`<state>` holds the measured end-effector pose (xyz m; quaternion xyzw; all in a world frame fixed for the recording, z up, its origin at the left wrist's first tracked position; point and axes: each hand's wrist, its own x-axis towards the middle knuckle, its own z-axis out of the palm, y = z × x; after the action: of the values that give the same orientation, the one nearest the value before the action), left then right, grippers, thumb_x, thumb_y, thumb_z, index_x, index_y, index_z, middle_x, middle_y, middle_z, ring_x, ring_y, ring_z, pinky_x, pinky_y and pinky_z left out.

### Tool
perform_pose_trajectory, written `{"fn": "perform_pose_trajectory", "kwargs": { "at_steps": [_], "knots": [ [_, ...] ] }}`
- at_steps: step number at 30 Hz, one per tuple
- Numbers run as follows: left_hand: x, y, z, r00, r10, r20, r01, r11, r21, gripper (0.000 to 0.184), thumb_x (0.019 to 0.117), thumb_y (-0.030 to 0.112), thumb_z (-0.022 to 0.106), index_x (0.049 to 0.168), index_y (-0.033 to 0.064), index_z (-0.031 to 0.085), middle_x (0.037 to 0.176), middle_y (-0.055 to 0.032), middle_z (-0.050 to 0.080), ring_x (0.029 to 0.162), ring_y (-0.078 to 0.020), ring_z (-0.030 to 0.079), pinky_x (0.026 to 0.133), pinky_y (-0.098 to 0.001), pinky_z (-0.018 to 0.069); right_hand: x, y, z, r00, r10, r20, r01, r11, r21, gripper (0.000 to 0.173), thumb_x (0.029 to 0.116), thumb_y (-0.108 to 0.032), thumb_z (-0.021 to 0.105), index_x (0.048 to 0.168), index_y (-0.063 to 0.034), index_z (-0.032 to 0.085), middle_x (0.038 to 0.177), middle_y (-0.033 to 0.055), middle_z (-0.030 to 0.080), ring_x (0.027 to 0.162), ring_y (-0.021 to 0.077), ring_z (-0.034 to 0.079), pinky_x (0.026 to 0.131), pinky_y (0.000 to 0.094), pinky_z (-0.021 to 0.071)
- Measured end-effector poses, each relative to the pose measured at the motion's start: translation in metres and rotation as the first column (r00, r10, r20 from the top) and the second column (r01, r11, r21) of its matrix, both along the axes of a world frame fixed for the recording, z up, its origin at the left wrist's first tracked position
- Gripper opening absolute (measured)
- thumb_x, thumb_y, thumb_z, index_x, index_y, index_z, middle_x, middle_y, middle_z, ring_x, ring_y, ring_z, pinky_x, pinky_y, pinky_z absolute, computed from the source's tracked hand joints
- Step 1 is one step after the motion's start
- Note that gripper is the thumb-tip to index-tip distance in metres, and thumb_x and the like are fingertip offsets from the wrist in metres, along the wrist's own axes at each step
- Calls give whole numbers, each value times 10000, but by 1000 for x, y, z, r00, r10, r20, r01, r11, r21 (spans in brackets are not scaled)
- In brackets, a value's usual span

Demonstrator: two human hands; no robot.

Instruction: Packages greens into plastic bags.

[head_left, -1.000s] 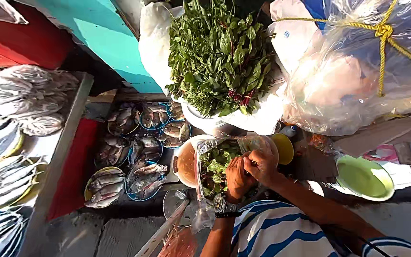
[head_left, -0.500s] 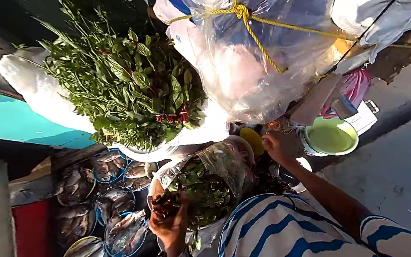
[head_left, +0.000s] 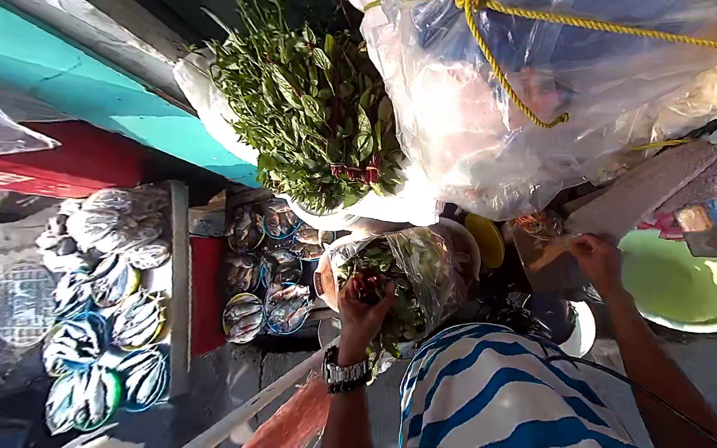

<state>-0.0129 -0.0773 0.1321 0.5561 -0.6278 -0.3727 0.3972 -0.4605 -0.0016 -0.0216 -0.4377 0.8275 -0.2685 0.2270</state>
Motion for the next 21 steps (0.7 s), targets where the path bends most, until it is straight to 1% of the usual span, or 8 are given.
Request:
{"fn": "perform_pose_trajectory", "kwargs": {
  "at_steps": [3,5,7,10,12,15,17,21],
  "knots": [
    [0,0,-4,1000,-23,1,23,998,51,329,789,84,753,1070,-55,651,907,16,713,835,27,666,787,-186,569,21,-2,39,981,6,193,14,995,-104,376,934,-58,680,1231,149,580,1045,315,674,891,376,682,833,536,556],
    [0,2,-8,999,-33,1,32,996,83,323,791,90,753,1071,-42,662,904,1,714,822,10,668,780,-206,572,46,-9,55,890,42,453,49,981,-188,395,893,-20,658,1231,129,520,975,164,658,818,176,666,785,366,586],
    [-1,3,-8,999,-40,30,36,992,123,330,799,107,753,1087,-30,668,914,-10,715,826,2,670,785,-214,570,80,-26,67,650,118,750,93,968,-233,231,902,31,549,1129,-3,522,877,11,713,786,123,733,786,326,637],
    [0,7,-9,988,-59,141,33,982,184,342,810,166,751,1100,-3,685,917,-46,724,838,-58,686,793,-282,576,127,-51,89,265,298,917,-44,954,-297,282,977,1,361,1130,-63,588,1031,62,777,849,198,762,786,357,637],
    [0,8,-6,970,-78,229,19,968,250,353,817,199,749,1105,6,684,918,-93,723,850,-157,700,799,-393,572,157,-67,107,245,439,864,-208,894,-396,313,957,35,390,1203,-54,564,1116,67,763,809,181,756,679,338,638],
    [3,11,-6,931,-119,346,4,949,317,368,831,241,748,1114,16,677,911,-128,719,869,-263,706,799,-511,557,193,-86,134,347,713,609,-478,693,-540,362,979,22,505,1339,-3,530,1207,65,737,722,113,724,577,282,613],
    [5,12,-8,899,-135,417,-14,942,337,358,835,259,736,1099,26,672,890,-137,712,868,-308,703,784,-557,546,210,-100,138,351,889,293,-630,456,-628,408,965,-41,607,1372,-29,576,1269,67,711,766,91,710,634,276,613],
    [6,13,-3,835,-186,518,-58,906,419,387,846,273,735,1134,24,667,954,-178,711,960,-373,688,853,-605,514,238,-122,159,162,960,-228,-873,31,-487,554,914,-158,729,1447,-195,582,1255,64,717,802,208,692,873,548,506]
  ]
}}
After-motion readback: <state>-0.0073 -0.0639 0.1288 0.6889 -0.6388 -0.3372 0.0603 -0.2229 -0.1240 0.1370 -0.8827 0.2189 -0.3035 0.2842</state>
